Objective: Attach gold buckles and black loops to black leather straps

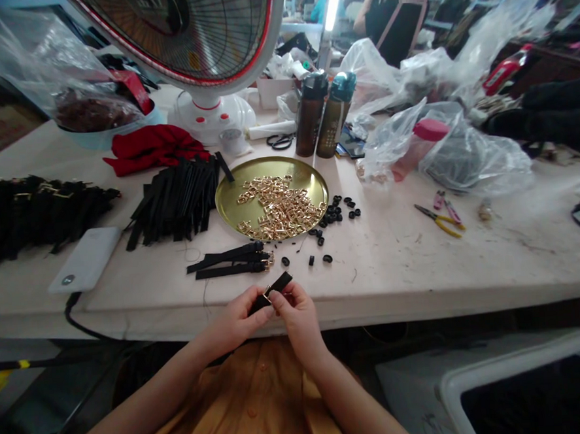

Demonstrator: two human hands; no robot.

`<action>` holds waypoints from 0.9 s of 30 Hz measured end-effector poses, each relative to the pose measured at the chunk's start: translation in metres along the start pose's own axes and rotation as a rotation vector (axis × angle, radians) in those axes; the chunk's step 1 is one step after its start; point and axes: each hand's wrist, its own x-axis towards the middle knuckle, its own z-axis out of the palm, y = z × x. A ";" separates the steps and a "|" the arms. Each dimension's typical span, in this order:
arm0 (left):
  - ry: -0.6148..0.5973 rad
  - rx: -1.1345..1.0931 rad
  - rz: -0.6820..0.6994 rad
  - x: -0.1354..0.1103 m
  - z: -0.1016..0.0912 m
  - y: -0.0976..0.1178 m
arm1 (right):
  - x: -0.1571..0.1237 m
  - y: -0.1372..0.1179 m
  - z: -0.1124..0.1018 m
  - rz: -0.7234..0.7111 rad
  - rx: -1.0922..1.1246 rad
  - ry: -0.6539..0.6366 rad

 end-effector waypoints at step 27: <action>-0.032 -0.089 -0.166 0.000 0.001 0.006 | 0.003 -0.011 -0.011 0.052 -0.097 -0.081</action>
